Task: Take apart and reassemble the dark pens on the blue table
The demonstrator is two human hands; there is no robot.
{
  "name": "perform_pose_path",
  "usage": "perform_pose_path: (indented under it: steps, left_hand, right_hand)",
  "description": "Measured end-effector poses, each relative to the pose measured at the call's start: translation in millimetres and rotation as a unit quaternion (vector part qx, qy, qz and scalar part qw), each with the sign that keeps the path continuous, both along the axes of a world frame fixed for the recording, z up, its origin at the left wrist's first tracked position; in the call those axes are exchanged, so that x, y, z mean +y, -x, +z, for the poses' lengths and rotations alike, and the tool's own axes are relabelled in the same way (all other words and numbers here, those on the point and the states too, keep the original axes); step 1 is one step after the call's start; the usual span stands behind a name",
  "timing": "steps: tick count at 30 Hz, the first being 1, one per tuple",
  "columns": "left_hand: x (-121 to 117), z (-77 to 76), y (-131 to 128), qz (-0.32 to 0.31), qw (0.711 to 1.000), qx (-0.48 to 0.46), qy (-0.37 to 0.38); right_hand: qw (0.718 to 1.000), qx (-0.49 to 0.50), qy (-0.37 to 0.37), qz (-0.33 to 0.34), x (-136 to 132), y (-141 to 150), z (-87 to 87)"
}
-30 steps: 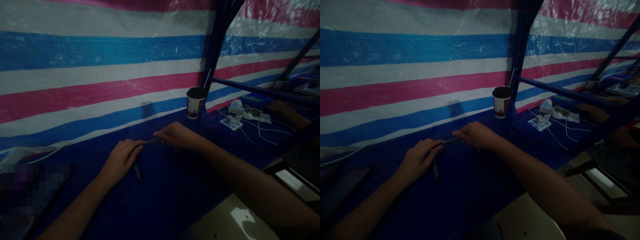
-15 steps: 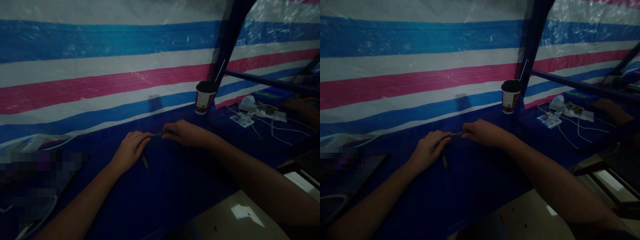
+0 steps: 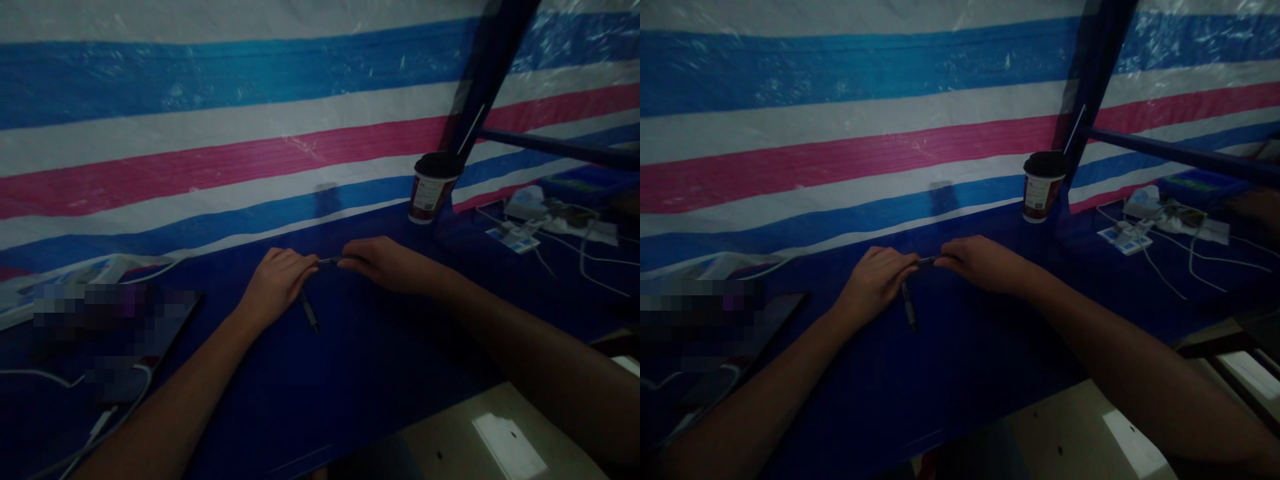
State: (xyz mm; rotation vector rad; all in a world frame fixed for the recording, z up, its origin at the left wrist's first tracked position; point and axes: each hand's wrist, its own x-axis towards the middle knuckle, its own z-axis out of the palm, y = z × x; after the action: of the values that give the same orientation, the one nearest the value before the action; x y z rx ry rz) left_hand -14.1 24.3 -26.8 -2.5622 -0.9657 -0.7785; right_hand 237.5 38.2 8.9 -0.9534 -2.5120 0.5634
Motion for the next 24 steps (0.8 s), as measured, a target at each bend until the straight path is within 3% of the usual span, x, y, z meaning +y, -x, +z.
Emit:
perform_pose_path:
  steps: [4,7,9,12,15,17,21,24]
  left_hand:
    - [-0.8,0.9,0.4,-0.005,0.998,-0.053,0.038]
    - [0.8,0.3,-1.5,-0.007,0.962,-0.229,0.151]
    - [2.0,-0.5,-6.2,-0.002,0.894,-0.375,0.244]
    - [0.6,-0.2,-18.2,-0.024,0.768,-0.531,0.359]
    - [-4.0,2.6,-30.5,-0.033,0.693,-0.594,0.408]
    - [-6.3,4.7,-35.7,-0.025,0.68,-0.61,0.406]
    - [-5.4,4.6,-38.6,0.002,0.701,-0.611,0.369]
    - [-2.4,1.3,-37.5,0.019,0.707,-0.608,0.36]
  right_hand:
    - [0.995,0.0,0.102,-0.009,1.6,-1.9,2.4]
    - [0.981,0.005,0.193,0.013,2.1,-4.1,2.8]
    - [0.971,0.005,0.236,0.043,0.3,-3.6,1.6]
    - [0.965,0.005,0.25,0.079,-6.1,1.0,-0.8]
    - [0.966,0.005,0.242,0.096,-11.8,5.8,-0.3]
    - [0.972,0.013,0.219,0.08,-11.9,6.1,2.1]
    - [0.99,0.024,0.139,-0.02,-4.3,-0.3,8.7]
    - [0.995,-0.021,0.055,-0.083,2.4,-6.5,11.2]
